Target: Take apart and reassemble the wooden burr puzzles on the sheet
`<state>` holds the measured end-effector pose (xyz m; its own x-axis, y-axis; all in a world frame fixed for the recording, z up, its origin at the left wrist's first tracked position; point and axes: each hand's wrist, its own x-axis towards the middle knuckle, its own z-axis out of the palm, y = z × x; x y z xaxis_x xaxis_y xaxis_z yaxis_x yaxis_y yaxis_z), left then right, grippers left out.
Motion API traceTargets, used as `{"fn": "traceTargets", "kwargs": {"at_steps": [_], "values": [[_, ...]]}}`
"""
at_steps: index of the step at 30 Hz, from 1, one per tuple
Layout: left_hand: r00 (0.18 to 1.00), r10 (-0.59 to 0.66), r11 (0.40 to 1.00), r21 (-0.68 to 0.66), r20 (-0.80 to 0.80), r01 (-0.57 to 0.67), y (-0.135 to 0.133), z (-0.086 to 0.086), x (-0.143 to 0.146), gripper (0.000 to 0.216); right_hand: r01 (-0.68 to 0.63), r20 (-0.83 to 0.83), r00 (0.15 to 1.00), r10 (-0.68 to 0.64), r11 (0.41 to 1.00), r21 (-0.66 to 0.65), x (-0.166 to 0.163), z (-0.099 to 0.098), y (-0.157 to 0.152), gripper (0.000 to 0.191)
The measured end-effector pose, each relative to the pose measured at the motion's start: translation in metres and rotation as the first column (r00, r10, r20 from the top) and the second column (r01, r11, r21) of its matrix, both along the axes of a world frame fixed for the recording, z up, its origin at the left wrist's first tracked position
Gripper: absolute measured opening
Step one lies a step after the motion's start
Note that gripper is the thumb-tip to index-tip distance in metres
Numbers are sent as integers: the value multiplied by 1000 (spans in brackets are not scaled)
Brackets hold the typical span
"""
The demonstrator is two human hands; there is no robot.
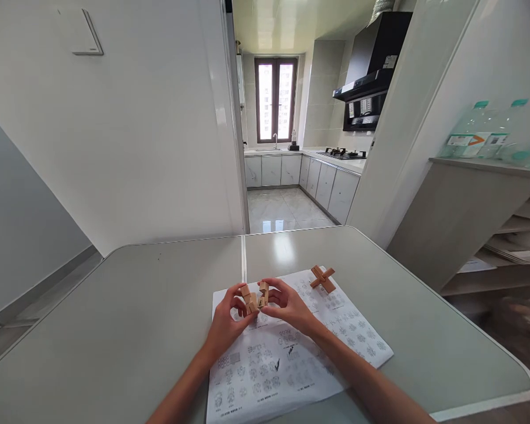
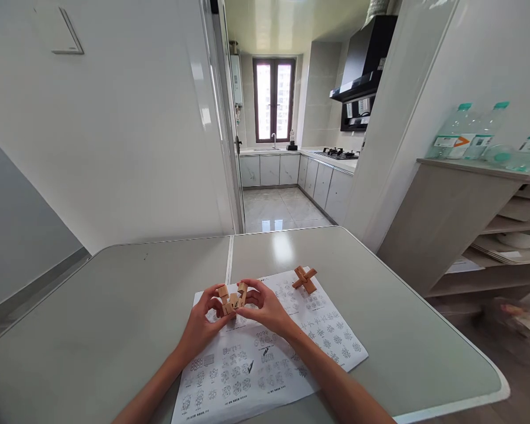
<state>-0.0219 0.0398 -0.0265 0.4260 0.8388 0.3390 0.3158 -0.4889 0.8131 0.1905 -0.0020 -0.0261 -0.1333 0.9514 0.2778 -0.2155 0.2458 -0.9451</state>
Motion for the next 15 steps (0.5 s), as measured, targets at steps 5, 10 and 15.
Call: {"fn": "traceTargets", "kwargs": {"at_steps": [5, 10, 15], "values": [[1000, 3, 999, 32, -10, -3, -2, 0, 2, 58, 33, 54, 998, -33, 999, 0, -3, -1, 0, 60], [1000, -2, 997, 79, -20, 4, -8, -3, 6, 52, 130, 120, 983, -137, 990, 62, -12, -10, 1, 57], [998, 51, 995, 93, -46, -47, -11, -13, 6, 51, 246, 123, 959, -257, 964, 100, -27, -11, -5, 54]]}}
